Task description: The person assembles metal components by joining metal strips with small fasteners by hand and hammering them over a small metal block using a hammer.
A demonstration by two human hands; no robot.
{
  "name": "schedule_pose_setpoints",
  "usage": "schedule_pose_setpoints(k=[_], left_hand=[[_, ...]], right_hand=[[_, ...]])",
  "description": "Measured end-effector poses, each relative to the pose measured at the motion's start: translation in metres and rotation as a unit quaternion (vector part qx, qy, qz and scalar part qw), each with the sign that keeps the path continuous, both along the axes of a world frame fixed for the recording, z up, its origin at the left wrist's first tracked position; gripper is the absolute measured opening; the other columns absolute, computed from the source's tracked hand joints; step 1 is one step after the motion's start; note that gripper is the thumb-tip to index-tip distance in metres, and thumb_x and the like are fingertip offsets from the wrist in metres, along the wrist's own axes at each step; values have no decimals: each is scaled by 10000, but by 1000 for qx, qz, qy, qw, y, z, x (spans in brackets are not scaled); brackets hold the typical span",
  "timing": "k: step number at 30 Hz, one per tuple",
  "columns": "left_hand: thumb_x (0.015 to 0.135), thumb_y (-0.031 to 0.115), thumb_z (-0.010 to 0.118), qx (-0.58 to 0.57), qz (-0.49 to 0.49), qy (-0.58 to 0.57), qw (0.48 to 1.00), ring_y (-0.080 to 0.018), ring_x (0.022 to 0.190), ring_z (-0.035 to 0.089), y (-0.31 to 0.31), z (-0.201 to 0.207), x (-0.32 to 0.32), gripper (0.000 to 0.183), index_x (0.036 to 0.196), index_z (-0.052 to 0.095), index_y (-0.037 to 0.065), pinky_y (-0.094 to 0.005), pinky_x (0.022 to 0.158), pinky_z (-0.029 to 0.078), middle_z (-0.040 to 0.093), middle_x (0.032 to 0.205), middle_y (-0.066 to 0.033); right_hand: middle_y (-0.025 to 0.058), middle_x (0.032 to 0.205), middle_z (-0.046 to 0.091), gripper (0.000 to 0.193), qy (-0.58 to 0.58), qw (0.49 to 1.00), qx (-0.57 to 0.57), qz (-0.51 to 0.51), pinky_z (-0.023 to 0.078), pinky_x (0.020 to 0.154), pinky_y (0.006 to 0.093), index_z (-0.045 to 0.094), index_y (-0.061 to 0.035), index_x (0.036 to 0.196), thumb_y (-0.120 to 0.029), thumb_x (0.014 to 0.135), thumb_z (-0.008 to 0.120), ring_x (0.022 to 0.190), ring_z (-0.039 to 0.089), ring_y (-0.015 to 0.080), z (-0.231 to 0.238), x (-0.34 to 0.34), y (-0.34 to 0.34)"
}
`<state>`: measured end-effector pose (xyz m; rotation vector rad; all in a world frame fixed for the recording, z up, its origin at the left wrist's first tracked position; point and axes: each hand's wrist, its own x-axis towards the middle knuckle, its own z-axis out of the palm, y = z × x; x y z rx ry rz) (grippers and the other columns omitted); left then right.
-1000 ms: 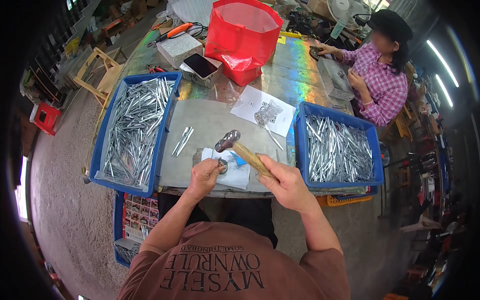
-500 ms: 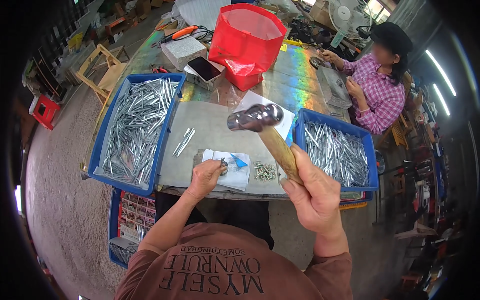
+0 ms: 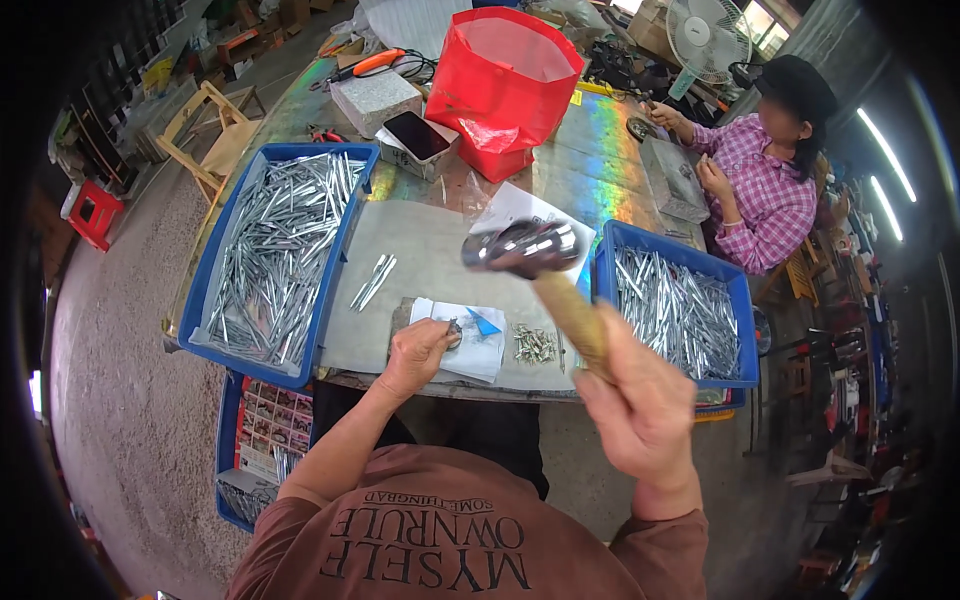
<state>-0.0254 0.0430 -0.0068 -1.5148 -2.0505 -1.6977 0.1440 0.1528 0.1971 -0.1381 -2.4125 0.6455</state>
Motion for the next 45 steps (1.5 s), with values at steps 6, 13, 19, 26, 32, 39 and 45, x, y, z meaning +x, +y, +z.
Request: schedule_pose_setpoints(k=[6,13,19,26,32,39,45], left_hand=[[666,5,569,23,-2,1,1000,-259,539,479,2,3,3,81,717,510,26,-333,481,384,466,574,-113],[666,4,564,14,5,-2,1000,-257,536,476,-2,-1,1,77,716,509,26,-334,479,381,463,572,-112],[669,12,565,2,14,4,1000,-256,524,465,2,2,1,73,706,504,27,-338,474,375,445,557,-111],[679,20,563,8,11,4,1000,-259,536,478,-3,0,1,65,710,505,22,-335,483,383,464,574,-114],[686,26,568,-3,8,-29,1000,-268,566,501,-4,4,2,74,739,519,9,-335,500,398,505,615,-124],[723,29,549,-35,31,-127,991,-207,538,524,-6,14,-1,60,766,532,-8,-277,510,411,550,656,-106],[794,90,517,69,-24,-468,881,-74,562,517,-3,13,-7,123,777,527,-31,-189,523,427,567,698,-64]], right_hand=[[161,702,550,426,-146,989,5,38,430,540,318,445,16,1107,-18,698,559,593,547,269,-28,-7,8],[171,828,581,397,0,998,7,-55,446,618,263,479,66,1055,22,671,570,681,587,206,21,1,-4],[72,630,537,432,-193,980,23,35,378,480,211,464,32,1097,47,672,539,481,449,90,-48,-7,10],[144,677,547,444,-124,990,-64,10,425,527,275,439,-26,1138,-25,711,563,561,540,214,-46,-4,7],[58,640,537,464,-169,949,-265,-37,391,489,226,409,-38,1168,-35,724,543,513,465,96,-84,-8,28],[-25,551,421,407,-226,842,-489,-32,283,364,192,446,-101,1155,-68,751,482,407,354,43,-135,-47,51],[-27,512,399,312,-261,842,-473,13,279,351,201,514,-84,1063,-79,754,472,381,355,50,-162,-92,75]])
